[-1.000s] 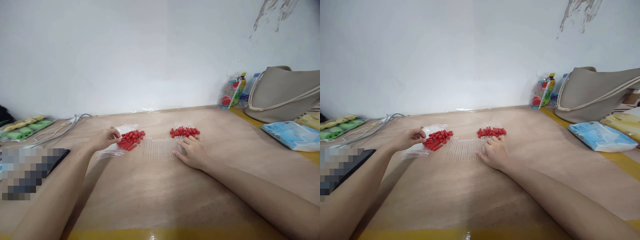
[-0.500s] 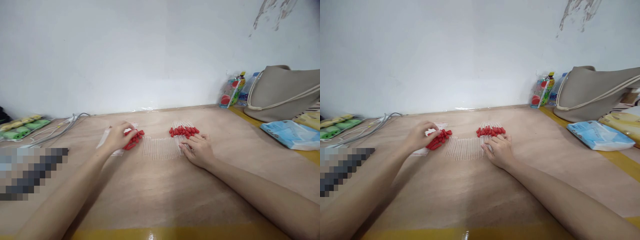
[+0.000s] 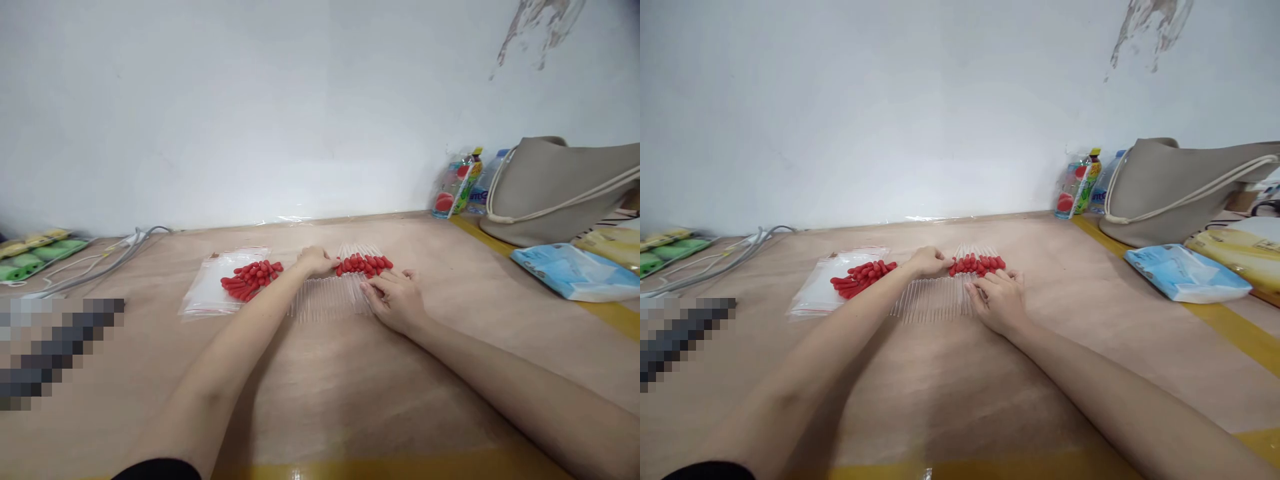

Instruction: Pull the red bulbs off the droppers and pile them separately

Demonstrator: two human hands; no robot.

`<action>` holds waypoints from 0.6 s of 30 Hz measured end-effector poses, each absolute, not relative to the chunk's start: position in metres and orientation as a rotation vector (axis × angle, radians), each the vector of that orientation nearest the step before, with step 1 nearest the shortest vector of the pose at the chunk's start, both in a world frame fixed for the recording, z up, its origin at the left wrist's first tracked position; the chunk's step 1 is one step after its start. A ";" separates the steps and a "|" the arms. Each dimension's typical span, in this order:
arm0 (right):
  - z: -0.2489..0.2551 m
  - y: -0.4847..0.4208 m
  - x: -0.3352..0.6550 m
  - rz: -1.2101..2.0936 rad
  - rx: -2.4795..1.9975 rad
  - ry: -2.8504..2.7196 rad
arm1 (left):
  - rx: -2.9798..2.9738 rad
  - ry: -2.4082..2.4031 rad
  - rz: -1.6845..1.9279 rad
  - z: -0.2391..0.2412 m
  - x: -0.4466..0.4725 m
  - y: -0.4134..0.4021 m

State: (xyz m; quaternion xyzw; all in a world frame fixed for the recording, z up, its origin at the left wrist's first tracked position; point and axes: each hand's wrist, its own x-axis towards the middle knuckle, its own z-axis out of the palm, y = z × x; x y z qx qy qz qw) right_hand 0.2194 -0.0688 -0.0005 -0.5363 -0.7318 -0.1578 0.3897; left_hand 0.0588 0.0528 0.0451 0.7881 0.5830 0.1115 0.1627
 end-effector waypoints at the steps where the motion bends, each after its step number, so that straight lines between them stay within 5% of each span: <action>1: 0.000 -0.069 0.219 -0.395 -1.365 -1.862 | 2.231 1.668 0.320 0.045 0.059 0.054; 10: -0.003 -0.069 0.219 -0.432 -1.298 -1.752 | 2.370 1.609 0.647 0.052 0.016 0.022; 18: 0.004 -0.079 0.212 -0.544 -1.007 -2.016 | 2.827 1.036 1.140 0.020 -0.035 -0.048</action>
